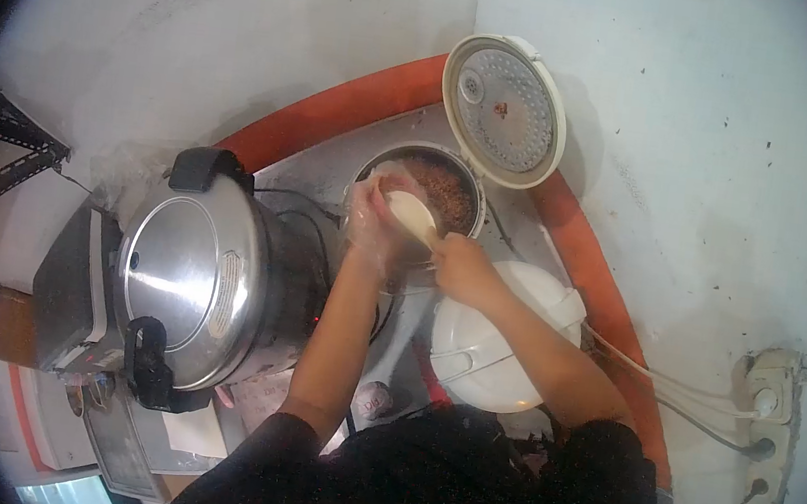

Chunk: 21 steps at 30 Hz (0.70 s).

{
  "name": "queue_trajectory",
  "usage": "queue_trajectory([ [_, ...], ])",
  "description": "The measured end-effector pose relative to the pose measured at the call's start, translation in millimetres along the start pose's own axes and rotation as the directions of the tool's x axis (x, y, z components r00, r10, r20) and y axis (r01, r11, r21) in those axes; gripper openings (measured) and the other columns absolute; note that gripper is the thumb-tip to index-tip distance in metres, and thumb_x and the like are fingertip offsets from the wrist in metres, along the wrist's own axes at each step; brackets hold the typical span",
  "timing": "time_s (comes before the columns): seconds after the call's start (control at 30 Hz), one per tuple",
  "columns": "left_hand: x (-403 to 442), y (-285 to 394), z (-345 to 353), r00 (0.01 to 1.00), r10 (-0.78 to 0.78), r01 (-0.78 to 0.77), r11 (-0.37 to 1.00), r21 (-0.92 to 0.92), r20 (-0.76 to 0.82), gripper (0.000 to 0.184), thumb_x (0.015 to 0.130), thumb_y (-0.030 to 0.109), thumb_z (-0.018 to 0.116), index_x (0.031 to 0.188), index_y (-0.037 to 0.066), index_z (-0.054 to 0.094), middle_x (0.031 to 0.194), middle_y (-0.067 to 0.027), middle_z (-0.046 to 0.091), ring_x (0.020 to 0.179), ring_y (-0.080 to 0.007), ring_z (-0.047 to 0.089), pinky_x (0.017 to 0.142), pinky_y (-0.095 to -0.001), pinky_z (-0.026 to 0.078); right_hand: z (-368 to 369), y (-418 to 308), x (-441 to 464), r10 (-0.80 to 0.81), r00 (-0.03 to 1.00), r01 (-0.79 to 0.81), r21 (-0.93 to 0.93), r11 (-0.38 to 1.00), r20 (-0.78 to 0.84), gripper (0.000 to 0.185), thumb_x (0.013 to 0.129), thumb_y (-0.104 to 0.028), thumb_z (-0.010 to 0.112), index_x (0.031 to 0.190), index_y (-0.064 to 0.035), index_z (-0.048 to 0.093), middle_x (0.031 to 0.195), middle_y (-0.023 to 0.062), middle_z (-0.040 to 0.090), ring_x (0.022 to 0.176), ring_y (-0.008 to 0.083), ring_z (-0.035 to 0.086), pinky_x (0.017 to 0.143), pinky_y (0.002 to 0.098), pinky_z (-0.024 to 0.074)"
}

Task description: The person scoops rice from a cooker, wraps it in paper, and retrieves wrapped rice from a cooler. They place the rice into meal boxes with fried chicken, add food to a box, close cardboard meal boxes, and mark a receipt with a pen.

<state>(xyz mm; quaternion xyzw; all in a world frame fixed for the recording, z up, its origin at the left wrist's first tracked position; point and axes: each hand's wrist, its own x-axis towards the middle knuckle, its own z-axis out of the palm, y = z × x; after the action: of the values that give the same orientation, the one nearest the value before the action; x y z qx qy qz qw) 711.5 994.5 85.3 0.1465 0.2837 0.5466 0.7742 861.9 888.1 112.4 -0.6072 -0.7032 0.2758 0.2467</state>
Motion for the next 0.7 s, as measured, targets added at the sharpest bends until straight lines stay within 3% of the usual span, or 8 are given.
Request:
queue_trajectory([
  [0.1, 1.1, 13.8, -7.1, 0.997, 0.066, -0.068, 0.997, 0.027, 0.046, 0.032, 0.089, 0.036, 0.047, 0.104, 0.01, 0.059, 0.093, -0.0075, 0.064, 0.085, -0.0224, 0.064, 0.074, -0.0359, 0.054, -34.5, -14.1, -3.0, -0.014, 0.999, 0.014, -0.001, 1.0, 0.045, 0.034, 0.088, -0.012, 0.056, 0.12, -0.0063, 0.065, 0.085, 0.0223, 0.063, 0.082, 0.0393, 0.064, 0.071, 0.0461, 0.0488],
  [0.17, -0.1, 25.0, -10.2, 0.99, 0.123, -0.127, 0.991, 0.048, 0.073, 0.033, 0.09, 0.037, 0.047, 0.106, 0.01, 0.058, 0.095, -0.0079, 0.064, 0.088, -0.0229, 0.064, 0.076, -0.0365, 0.054, -61.9, -27.0, 4.0, 0.407, 0.865, -0.467, 0.174, 0.867, 0.293, 0.029, 0.087, -0.012, 0.056, 0.111, -0.0043, 0.069, 0.081, 0.0218, 0.065, 0.08, 0.0389, 0.065, 0.072, 0.0468, 0.0497],
  [0.23, -3.5, 38.9, -7.5, 0.987, 0.152, -0.153, 0.988, -0.014, -0.057, 0.036, 0.09, 0.038, 0.047, 0.11, 0.01, 0.057, 0.101, -0.0081, 0.064, 0.093, -0.0235, 0.063, 0.081, -0.0385, 0.053, -62.1, 11.3, 29.6, 0.236, 0.931, -0.25, 0.012, 0.968, 0.279, 0.026, 0.085, -0.012, 0.058, 0.106, -0.0025, 0.07, 0.082, 0.0223, 0.066, 0.082, 0.0387, 0.066, 0.073, 0.0471, 0.0505],
  [0.3, -5.9, 46.5, -12.2, 0.984, 0.18, -0.18, 0.984, 0.005, 0.018, 0.037, 0.091, 0.039, 0.048, 0.112, 0.009, 0.057, 0.105, -0.0075, 0.063, 0.096, -0.0237, 0.063, 0.085, -0.0393, 0.052, -57.2, 29.8, 66.4, 0.218, 0.952, -0.168, -0.232, 0.958, 0.213, 0.022, 0.081, -0.014, 0.062, 0.095, -0.0006, 0.073, 0.089, 0.0231, 0.068, 0.087, 0.0385, 0.067, 0.078, 0.0466, 0.0517],
  [0.33, -8.5, 49.5, -10.7, 0.974, 0.226, -0.225, 0.974, 0.014, -0.036, 0.038, 0.091, 0.038, 0.048, 0.113, 0.009, 0.057, 0.107, -0.0071, 0.062, 0.098, -0.0235, 0.062, 0.086, -0.0393, 0.051, -52.7, 19.3, 84.9, 0.371, 0.92, -0.324, -0.292, 0.9, 0.124, 0.02, 0.079, -0.016, 0.065, 0.09, -0.0006, 0.073, 0.095, 0.0235, 0.069, 0.091, 0.0385, 0.068, 0.081, 0.0459, 0.0522],
  [0.43, -18.1, 58.9, -6.5, 0.946, 0.293, -0.297, 0.955, -0.015, -0.138, 0.033, 0.093, 0.032, 0.049, 0.111, 0.005, 0.056, 0.106, -0.0102, 0.061, 0.098, -0.0246, 0.062, 0.083, -0.0389, 0.053, -48.9, -17.5, 109.1, 0.363, 0.929, -0.313, -0.368, 0.876, 0.072, 0.028, 0.082, -0.015, 0.057, 0.097, 0.0046, 0.07, 0.093, 0.0262, 0.069, 0.087, 0.04, 0.069, 0.076, 0.0479, 0.0529],
  [0.63, -26.8, 69.5, -25.7, 0.943, 0.327, -0.33, 0.943, -0.042, -0.068, 0.035, 0.093, 0.033, 0.048, 0.113, 0.006, 0.057, 0.108, -0.0082, 0.061, 0.099, -0.0236, 0.062, 0.085, -0.0384, 0.052, 15.6, -23.0, 140.6, 0.392, 0.92, -0.386, -0.159, 0.909, 0.006, 0.029, 0.081, -0.017, 0.062, 0.099, 0.0039, 0.07, 0.11, 0.0294, 0.065, 0.107, 0.041, 0.063, 0.088, 0.0474, 0.0504],
  [0.7, -37.5, 72.4, -19.8, 0.922, 0.352, -0.348, 0.936, 0.052, -0.161, 0.036, 0.093, 0.034, 0.047, 0.113, 0.006, 0.057, 0.108, -0.0082, 0.062, 0.1, -0.023, 0.061, 0.086, -0.0384, 0.051, 36.8, -5.4, 148.0, 0.355, 0.929, -0.367, -0.139, 0.92, -0.103, 0.025, 0.082, -0.014, 0.061, 0.093, 0.0053, 0.071, 0.096, 0.0287, 0.068, 0.09, 0.0383, 0.069, 0.076, 0.0447, 0.0533],
])
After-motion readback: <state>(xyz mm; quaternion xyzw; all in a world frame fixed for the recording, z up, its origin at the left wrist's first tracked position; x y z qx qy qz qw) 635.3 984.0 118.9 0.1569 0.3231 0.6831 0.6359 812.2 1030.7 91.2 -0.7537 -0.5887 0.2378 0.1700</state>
